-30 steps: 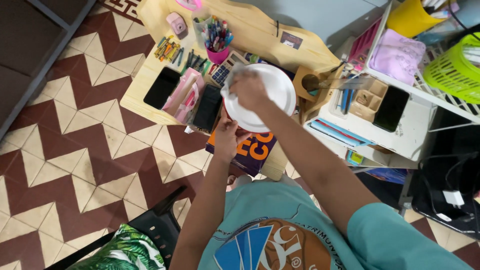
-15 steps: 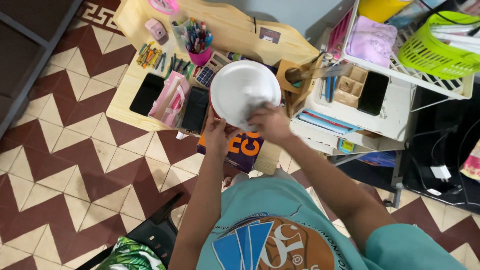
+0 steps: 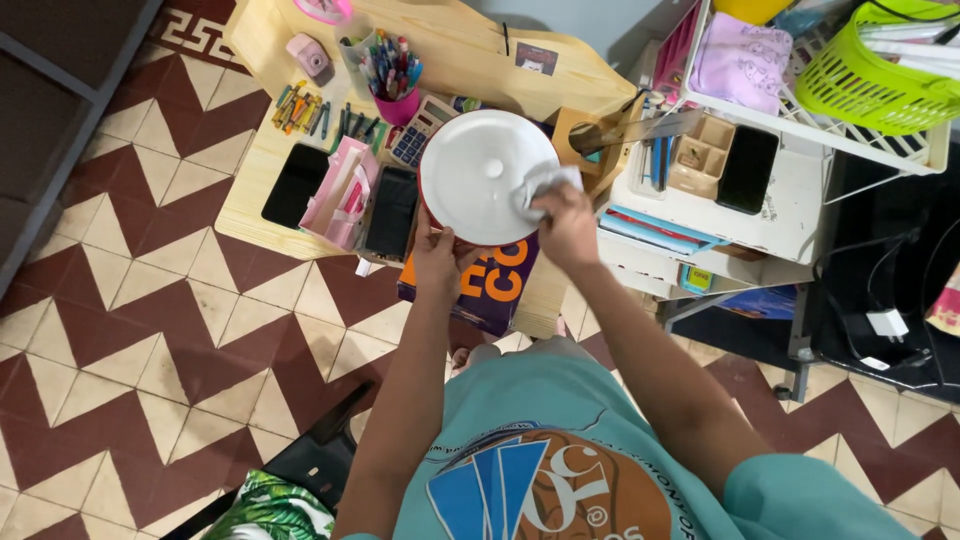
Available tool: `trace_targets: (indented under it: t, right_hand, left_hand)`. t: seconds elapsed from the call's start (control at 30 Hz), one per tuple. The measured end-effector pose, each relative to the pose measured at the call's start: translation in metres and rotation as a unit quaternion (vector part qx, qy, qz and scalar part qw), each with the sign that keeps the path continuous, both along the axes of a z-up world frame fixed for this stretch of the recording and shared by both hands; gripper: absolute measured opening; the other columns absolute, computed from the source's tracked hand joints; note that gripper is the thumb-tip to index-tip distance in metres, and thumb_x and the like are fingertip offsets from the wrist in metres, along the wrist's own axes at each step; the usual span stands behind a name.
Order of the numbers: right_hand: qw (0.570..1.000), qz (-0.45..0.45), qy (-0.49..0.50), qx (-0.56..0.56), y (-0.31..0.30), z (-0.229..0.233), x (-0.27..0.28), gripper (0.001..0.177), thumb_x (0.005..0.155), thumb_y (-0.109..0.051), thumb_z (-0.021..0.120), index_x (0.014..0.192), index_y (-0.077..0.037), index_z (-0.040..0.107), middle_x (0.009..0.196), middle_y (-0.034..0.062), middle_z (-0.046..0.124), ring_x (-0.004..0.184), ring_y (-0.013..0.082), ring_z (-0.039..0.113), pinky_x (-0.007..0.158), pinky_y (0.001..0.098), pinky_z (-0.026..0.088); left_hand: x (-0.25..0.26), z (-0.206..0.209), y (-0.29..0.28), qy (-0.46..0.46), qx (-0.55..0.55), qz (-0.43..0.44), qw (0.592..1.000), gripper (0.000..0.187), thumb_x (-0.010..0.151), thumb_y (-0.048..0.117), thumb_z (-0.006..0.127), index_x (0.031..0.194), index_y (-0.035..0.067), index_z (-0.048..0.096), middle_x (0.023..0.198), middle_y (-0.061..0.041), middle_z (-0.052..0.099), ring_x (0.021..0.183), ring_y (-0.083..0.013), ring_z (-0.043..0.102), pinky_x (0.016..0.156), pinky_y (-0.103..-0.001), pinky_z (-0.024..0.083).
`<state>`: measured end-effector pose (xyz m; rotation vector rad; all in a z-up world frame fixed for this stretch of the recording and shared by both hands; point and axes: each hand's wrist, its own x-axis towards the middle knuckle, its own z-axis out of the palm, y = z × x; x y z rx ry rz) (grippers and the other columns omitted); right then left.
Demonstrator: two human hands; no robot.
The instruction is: Retrieve a bowl, organize various items inside it with others, clean the bowl with a cloth, and return it to the shelf.
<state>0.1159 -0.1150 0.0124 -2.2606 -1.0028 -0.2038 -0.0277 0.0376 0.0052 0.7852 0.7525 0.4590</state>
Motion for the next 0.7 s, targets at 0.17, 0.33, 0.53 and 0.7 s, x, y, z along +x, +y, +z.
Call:
trace_targets:
  t: [0.17, 0.33, 0.53, 0.7]
  right_hand:
    - [0.997, 0.067, 0.025, 0.024, -0.004, 0.001, -0.056, 0.037, 0.081, 0.017, 0.057, 0.097, -0.008, 0.078, 0.111, 0.0084, 0.071, 0.103, 0.0274, 0.070, 0.085, 0.0314, 0.060]
    - [0.977, 0.169, 0.126, -0.029, -0.026, -0.003, -0.107, 0.030, 0.073, 0.003, 0.069, 0.100, -0.007, 0.078, 0.107, 0.0112, 0.070, 0.098, 0.0310, 0.069, 0.089, 0.0425, 0.058]
    - [0.932, -0.139, 0.333, 0.034, -0.085, -0.047, -0.069, 0.031, 0.081, -0.005, 0.068, 0.112, -0.002, 0.073, 0.109, 0.0159, 0.068, 0.089, 0.0331, 0.070, 0.078, 0.0444, 0.061]
    - [0.929, -0.158, 0.331, 0.050, -0.087, -0.091, -0.068, 0.033, 0.086, -0.011, 0.065, 0.117, -0.003, 0.071, 0.108, 0.0192, 0.067, 0.091, 0.0308, 0.068, 0.077, 0.0451, 0.061]
  left_hand:
    - [0.001, -0.021, 0.003, -0.028, -0.018, 0.001, 0.999, 0.063, 0.104, 0.004, 0.041, 0.161, 0.026, 0.025, 0.138, -0.014, 0.056, 0.101, -0.0259, 0.075, 0.077, -0.039, 0.064]
    - [-0.003, -0.016, 0.007, -0.025, -0.009, -0.013, 1.000, 0.062, 0.107, 0.007, 0.047, 0.162, 0.027, 0.026, 0.124, -0.014, 0.061, 0.091, -0.0230, 0.071, 0.077, -0.041, 0.066]
    - [-0.002, -0.020, 0.009, 0.004, -0.022, -0.021, 1.000, 0.060, 0.105, 0.011, 0.048, 0.161, 0.023, 0.028, 0.120, -0.008, 0.064, 0.090, -0.0191, 0.073, 0.078, -0.039, 0.063]
    - [-0.003, -0.028, 0.011, -0.021, -0.012, -0.032, 0.999, 0.056, 0.106, 0.011, 0.048, 0.159, 0.019, 0.030, 0.116, -0.008, 0.063, 0.091, -0.0187, 0.073, 0.080, -0.039, 0.063]
